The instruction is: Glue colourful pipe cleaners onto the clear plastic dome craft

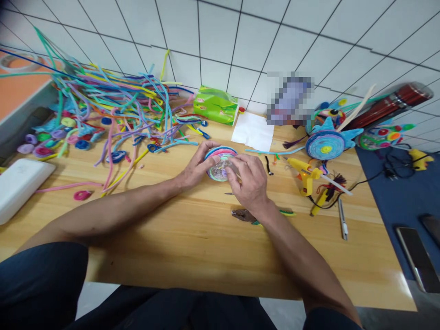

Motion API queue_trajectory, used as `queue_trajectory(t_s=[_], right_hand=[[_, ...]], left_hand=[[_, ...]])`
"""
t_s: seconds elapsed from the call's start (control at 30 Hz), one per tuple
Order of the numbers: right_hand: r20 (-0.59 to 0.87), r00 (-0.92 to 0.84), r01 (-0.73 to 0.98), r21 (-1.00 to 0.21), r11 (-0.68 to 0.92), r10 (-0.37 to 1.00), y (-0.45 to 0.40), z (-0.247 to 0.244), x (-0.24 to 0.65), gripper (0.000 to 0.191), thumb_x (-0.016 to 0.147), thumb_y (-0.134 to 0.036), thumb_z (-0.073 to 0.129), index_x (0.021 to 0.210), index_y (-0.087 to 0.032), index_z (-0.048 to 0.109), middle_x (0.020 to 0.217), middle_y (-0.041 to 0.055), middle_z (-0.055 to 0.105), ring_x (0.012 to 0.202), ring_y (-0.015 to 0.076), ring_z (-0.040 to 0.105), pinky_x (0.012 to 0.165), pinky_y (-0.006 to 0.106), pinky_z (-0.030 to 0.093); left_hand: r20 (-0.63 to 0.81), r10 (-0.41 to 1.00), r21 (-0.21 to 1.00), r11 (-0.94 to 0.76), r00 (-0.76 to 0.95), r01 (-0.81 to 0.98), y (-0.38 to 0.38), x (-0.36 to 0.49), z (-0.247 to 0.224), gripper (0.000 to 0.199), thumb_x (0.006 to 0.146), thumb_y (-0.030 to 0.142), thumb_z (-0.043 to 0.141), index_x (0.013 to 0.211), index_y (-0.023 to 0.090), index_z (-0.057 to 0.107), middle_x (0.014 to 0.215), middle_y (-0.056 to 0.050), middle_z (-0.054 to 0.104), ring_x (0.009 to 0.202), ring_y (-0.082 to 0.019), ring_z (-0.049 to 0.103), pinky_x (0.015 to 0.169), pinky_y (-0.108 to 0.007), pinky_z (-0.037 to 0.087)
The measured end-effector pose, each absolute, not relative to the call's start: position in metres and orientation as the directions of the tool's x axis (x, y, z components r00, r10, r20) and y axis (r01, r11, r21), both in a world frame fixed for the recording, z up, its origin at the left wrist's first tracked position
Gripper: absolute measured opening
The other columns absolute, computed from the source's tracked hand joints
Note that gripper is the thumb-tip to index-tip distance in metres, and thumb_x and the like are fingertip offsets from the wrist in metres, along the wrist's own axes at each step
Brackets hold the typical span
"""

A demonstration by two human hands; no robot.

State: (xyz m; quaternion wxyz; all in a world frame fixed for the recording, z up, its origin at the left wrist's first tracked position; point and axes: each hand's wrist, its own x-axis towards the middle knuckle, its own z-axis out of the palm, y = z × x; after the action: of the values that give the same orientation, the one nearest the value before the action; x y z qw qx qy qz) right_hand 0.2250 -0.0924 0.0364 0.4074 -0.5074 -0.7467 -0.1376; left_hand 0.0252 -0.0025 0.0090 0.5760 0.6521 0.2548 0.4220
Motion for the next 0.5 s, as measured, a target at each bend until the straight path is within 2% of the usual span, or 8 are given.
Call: queue_trajectory(t_s=[0.17,0.37,0.5], right_hand=[[0.760,-0.165,0.841,-0.225,0.492,0.629,-0.0932,0.0367,0.2242,0.032,0.107,-0.022,0.071,0.138,-0.026,0.079,0.124,0.0135,0.084,0.112,0.0315,0.081,0.096,0.049,0.067],[0.719,-0.181,0.853,-0.224,0.471,0.671,-0.0958,0.0366,0.2261,0.039,0.107,-0.021,0.069,0.145,-0.027,0.078,0.128,0.0144,0.084,0.118,0.0337,0.080,0.103,0.055,0.066],[0.718,-0.182,0.872,-0.198,0.448,0.672,-0.0982,0.0350,0.2249,0.040,0.107,-0.022,0.068,0.146,-0.027,0.078,0.130,0.0149,0.083,0.117,0.0343,0.080,0.102,0.056,0.067]], left_hand=[[0.253,0.817,0.967,-0.205,0.518,-0.149,-0.0034,0.0255,0.0111,0.061,0.106,0.073,0.069,0.138,0.024,0.054,0.134,-0.009,0.071,0.125,-0.027,0.068,0.114,-0.044,0.057],[0.249,0.827,0.969,-0.216,0.505,-0.123,-0.0059,0.0273,0.0073,0.059,0.108,0.072,0.065,0.142,0.026,0.053,0.140,-0.009,0.067,0.130,-0.028,0.065,0.121,-0.045,0.054],[0.257,0.821,0.966,-0.233,0.510,-0.112,-0.0065,0.0265,0.0044,0.056,0.110,0.068,0.064,0.145,0.027,0.050,0.146,-0.010,0.064,0.135,-0.028,0.063,0.125,-0.046,0.051]])
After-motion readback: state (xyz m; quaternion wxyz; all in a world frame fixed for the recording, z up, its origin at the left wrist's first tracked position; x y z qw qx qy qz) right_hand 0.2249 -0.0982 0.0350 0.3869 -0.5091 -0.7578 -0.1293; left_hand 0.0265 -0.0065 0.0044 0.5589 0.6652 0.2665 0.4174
